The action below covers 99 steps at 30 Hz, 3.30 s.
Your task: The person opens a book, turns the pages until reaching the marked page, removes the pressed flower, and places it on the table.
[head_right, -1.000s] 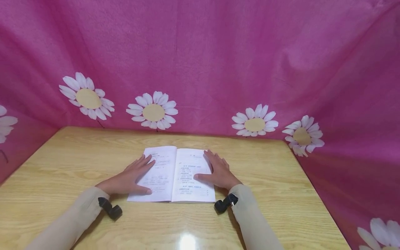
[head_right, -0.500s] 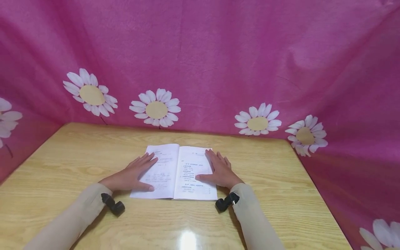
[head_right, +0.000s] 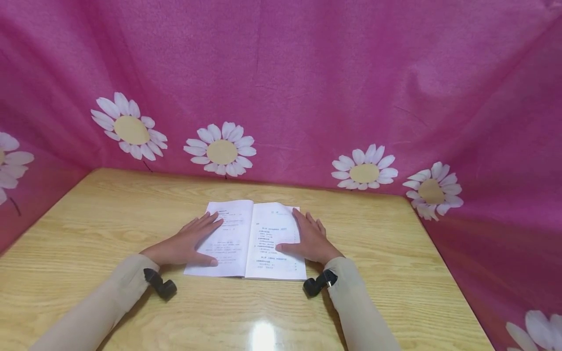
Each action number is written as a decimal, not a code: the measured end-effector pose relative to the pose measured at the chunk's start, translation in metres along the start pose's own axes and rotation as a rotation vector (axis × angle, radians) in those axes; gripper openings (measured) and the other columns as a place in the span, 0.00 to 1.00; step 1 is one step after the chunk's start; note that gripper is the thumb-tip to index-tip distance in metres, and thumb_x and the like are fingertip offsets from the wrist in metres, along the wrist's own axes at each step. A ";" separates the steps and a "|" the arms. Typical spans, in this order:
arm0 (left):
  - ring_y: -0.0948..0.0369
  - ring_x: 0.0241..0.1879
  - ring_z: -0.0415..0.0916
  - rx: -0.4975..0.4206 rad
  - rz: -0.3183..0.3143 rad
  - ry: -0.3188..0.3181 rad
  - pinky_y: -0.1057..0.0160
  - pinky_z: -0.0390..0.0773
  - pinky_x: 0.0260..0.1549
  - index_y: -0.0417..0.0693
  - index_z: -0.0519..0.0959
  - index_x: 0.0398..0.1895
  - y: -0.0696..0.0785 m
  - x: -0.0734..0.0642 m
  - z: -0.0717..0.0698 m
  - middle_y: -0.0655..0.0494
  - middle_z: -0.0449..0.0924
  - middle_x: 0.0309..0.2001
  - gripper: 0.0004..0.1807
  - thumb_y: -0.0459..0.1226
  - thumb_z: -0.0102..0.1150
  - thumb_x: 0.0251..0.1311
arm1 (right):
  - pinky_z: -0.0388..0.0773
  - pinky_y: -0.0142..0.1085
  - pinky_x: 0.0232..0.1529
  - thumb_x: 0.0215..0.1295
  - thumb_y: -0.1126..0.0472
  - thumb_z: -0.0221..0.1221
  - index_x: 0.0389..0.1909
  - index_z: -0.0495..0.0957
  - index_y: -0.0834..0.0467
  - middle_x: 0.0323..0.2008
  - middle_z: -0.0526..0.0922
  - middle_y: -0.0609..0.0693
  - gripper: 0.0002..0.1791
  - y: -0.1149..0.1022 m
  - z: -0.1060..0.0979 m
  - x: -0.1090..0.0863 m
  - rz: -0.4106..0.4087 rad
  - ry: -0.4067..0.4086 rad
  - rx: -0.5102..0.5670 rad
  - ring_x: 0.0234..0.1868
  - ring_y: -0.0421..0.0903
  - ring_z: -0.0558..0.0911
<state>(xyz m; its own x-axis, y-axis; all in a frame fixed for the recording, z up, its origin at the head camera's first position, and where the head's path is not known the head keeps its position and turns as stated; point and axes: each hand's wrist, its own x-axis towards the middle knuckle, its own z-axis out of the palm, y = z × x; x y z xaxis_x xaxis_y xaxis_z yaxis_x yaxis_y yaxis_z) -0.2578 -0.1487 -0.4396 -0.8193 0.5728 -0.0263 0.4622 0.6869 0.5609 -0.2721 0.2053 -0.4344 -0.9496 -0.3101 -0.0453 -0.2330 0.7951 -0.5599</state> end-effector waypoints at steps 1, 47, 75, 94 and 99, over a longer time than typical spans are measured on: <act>0.49 0.76 0.30 0.000 0.003 0.002 0.46 0.34 0.71 0.49 0.49 0.77 0.000 0.000 0.000 0.49 0.37 0.78 0.60 0.63 0.67 0.45 | 0.33 0.52 0.72 0.45 0.30 0.66 0.77 0.45 0.51 0.76 0.49 0.53 0.64 0.000 0.000 0.000 -0.003 0.002 -0.001 0.76 0.56 0.42; 0.55 0.76 0.30 -0.035 -0.094 0.043 0.50 0.33 0.72 0.48 0.50 0.76 0.002 0.000 0.002 0.55 0.41 0.77 0.45 0.61 0.48 0.65 | 0.51 0.49 0.70 0.76 0.52 0.38 0.72 0.58 0.50 0.69 0.65 0.45 0.25 -0.009 -0.001 -0.002 -0.055 0.067 0.794 0.68 0.47 0.64; 0.46 0.75 0.32 0.002 -0.028 0.071 0.44 0.36 0.71 0.37 0.53 0.74 0.002 0.001 0.005 0.42 0.40 0.76 0.46 0.55 0.57 0.61 | 0.27 0.61 0.69 0.63 0.46 0.62 0.75 0.53 0.42 0.73 0.57 0.42 0.41 -0.039 0.006 -0.006 -0.273 -0.028 0.331 0.76 0.48 0.45; 0.49 0.76 0.33 -0.045 -0.065 0.078 0.45 0.37 0.71 0.43 0.54 0.75 -0.003 0.001 0.004 0.47 0.41 0.77 0.43 0.57 0.52 0.64 | 0.36 0.54 0.72 0.65 0.37 0.55 0.70 0.63 0.52 0.69 0.67 0.45 0.38 -0.071 0.025 -0.016 -0.365 -0.085 0.091 0.71 0.41 0.60; 0.52 0.76 0.33 -0.176 -0.116 0.072 0.46 0.37 0.71 0.47 0.53 0.76 -0.004 0.003 -0.001 0.52 0.42 0.77 0.37 0.57 0.38 0.72 | 0.37 0.56 0.72 0.67 0.40 0.55 0.71 0.63 0.53 0.69 0.66 0.47 0.36 -0.071 0.030 -0.016 -0.382 -0.083 0.100 0.72 0.43 0.60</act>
<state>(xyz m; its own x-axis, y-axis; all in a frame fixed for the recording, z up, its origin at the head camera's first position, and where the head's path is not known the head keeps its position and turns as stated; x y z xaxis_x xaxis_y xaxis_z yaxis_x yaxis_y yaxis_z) -0.2625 -0.1502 -0.4415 -0.8888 0.4563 -0.0433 0.3021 0.6542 0.6934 -0.2341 0.1378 -0.4189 -0.7774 -0.6179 0.1173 -0.5405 0.5610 -0.6271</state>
